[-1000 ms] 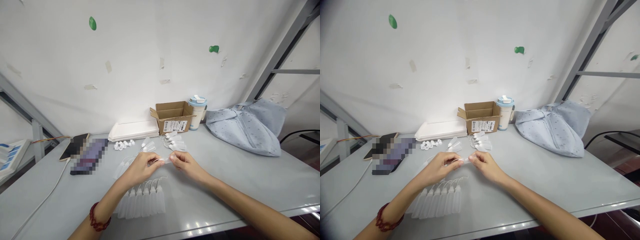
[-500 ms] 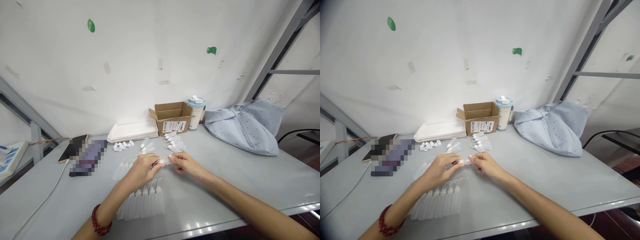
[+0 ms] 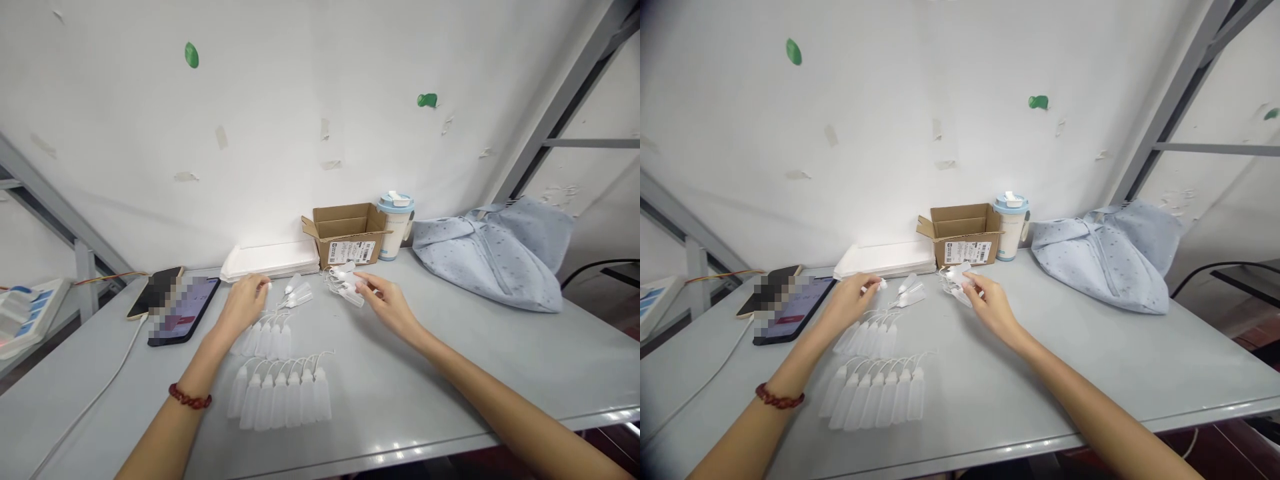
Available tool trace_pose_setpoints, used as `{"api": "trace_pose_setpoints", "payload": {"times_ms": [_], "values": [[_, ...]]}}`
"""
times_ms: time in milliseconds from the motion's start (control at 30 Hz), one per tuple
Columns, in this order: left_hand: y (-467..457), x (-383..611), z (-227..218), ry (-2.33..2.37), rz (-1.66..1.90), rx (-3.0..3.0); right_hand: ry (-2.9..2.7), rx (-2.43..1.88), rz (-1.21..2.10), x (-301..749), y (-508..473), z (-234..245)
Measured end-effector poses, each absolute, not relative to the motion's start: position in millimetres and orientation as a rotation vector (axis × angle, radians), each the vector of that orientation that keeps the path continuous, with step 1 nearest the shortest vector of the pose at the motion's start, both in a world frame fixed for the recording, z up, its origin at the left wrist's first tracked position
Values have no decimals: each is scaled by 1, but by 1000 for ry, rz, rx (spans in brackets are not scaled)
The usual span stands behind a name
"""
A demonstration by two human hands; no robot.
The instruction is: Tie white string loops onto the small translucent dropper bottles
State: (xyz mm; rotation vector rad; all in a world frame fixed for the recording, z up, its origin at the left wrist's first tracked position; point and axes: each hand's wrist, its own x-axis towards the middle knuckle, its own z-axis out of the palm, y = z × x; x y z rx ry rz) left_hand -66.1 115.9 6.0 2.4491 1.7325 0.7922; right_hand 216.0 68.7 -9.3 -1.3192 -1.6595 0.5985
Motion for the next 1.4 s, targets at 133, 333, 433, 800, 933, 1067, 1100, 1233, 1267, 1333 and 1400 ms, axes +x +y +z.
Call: {"api": "trace_pose_setpoints", "payload": {"times_ms": [133, 333, 433, 800, 933, 1067, 1100, 1233, 1267, 1333, 1400], "values": [[132, -88, -7, 1764, 757, 2498, -1804, -1383, 356, 222, 80, -24], [137, -89, -18, 1689, 687, 2568, -1945, -1359, 71, 228, 91, -41], [138, -89, -19, 1676, 665, 2578, -1955, -1374, 60, 232, 95, -45], [133, -85, -11, 1698, 669, 2531, -1848, -1278, 26, 224, 85, -33], [126, -74, -2, 1707, 734, 2485, -1917, -1114, 486, 210, 60, -9], [111, -55, 7, 1613, 835, 2368, -2155, -873, 1320, 200, 35, 7], [107, -50, 9, 1588, 830, 2353, -2206, -812, 1436, 198, 31, 7], [93, -33, 15, 1521, 791, 2332, -2314, -694, 1514, 195, 24, 2], [91, -31, 16, 1502, 789, 2331, -2324, -680, 1500, 194, 23, 0], [87, -27, 16, 1461, 782, 2328, -2330, -666, 1482, 193, 23, -2], [85, -25, 16, 1418, 771, 2321, -2335, -659, 1475, 193, 22, -3]]}}
